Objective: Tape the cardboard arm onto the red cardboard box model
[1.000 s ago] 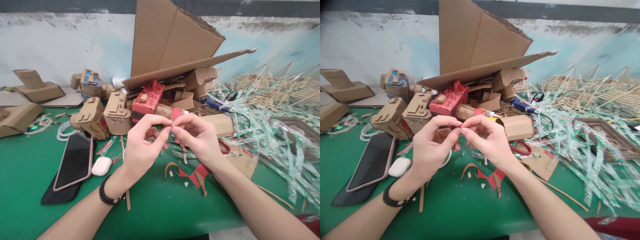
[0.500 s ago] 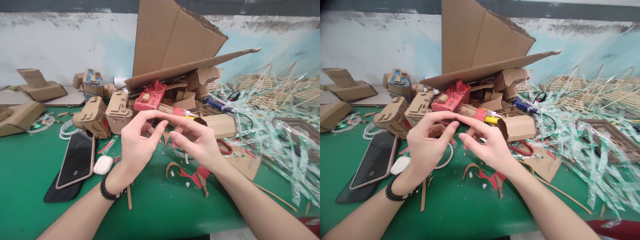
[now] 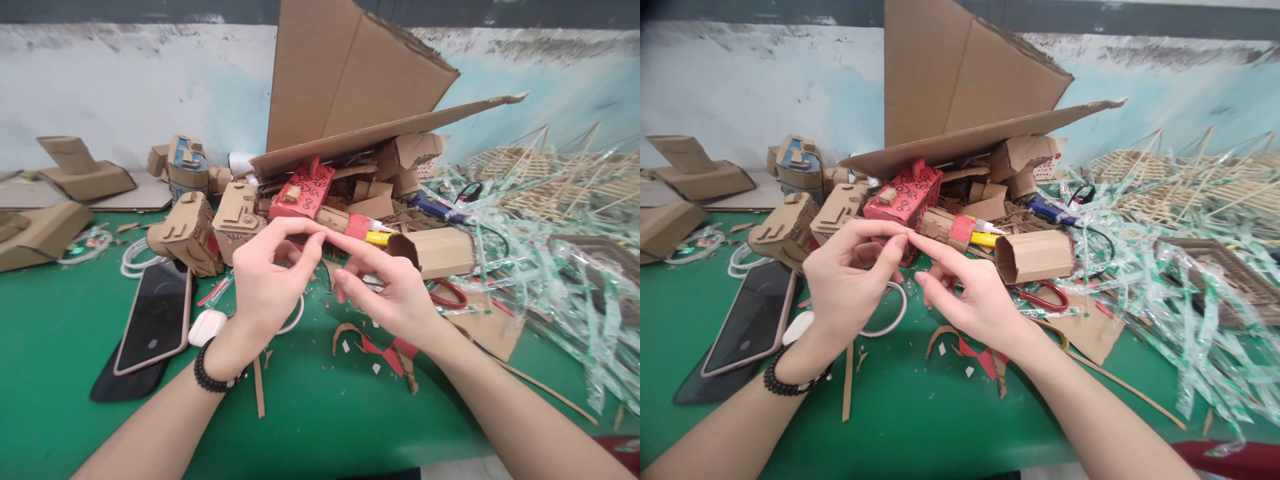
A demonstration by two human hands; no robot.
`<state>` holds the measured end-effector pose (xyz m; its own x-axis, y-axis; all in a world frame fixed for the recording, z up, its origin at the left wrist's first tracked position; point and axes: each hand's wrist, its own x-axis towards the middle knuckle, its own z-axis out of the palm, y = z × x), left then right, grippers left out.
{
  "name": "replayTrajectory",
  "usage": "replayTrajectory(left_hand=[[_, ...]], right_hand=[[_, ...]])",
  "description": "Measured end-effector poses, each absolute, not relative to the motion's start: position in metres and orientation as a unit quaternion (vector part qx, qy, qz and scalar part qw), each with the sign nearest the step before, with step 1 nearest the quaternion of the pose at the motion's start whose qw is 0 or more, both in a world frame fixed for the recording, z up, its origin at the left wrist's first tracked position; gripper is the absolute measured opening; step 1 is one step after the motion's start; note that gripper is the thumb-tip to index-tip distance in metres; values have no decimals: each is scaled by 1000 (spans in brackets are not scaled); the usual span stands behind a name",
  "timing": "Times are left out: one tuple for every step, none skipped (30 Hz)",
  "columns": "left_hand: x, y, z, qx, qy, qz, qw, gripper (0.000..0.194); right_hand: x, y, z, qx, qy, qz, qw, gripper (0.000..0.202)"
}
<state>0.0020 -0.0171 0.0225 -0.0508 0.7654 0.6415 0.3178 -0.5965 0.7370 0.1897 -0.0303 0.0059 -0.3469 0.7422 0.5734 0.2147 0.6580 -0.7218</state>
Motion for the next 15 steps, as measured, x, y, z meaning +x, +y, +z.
replayTrajectory(left_hand=[[2, -17, 24, 639, 410, 602, 245, 8], [3, -16, 26, 614, 405, 605, 306, 12], [3, -16, 28, 587, 395, 604, 367, 16], [4, -15, 30, 561, 381, 596, 430, 19], [4, -14, 30, 536, 364, 581, 492, 22], [5, -14, 31, 514, 345, 561, 550, 23], [5, -15, 31, 494, 327, 537, 601, 24], [6, -15, 31, 478, 311, 514, 641, 24], [7, -17, 31, 467, 297, 494, 671, 24], [8, -18, 31, 462, 285, 479, 690, 23], [9, -19, 30, 461, 274, 468, 703, 23], [9, -21, 30, 463, 266, 459, 710, 22], [10, -22, 29, 468, 260, 454, 712, 22], [11, -23, 29, 472, 256, 451, 713, 21], [11, -23, 29, 476, 256, 451, 710, 21]], right_hand=[[190, -30, 6, -312, -773, 269, 482, 48], [190, -31, 6, -316, -771, 264, 485, 45], [190, -31, 6, -318, -767, 262, 492, 42], [190, -31, 6, -321, -759, 263, 503, 38], [190, -31, 6, -322, -748, 265, 517, 34], [190, -31, 6, -323, -734, 267, 534, 29], [189, -30, 5, -321, -722, 267, 551, 25], [189, -30, 4, -319, -712, 265, 567, 22], [189, -30, 3, -317, -704, 260, 580, 20], [189, -30, 3, -315, -698, 256, 590, 19], [189, -30, 2, -313, -694, 255, 595, 18], [189, -31, 2, -313, -692, 259, 597, 18], [189, -31, 2, -312, -689, 269, 597, 17], [190, -31, 3, -312, -685, 281, 596, 15], [190, -32, 3, -310, -680, 295, 595, 13]])
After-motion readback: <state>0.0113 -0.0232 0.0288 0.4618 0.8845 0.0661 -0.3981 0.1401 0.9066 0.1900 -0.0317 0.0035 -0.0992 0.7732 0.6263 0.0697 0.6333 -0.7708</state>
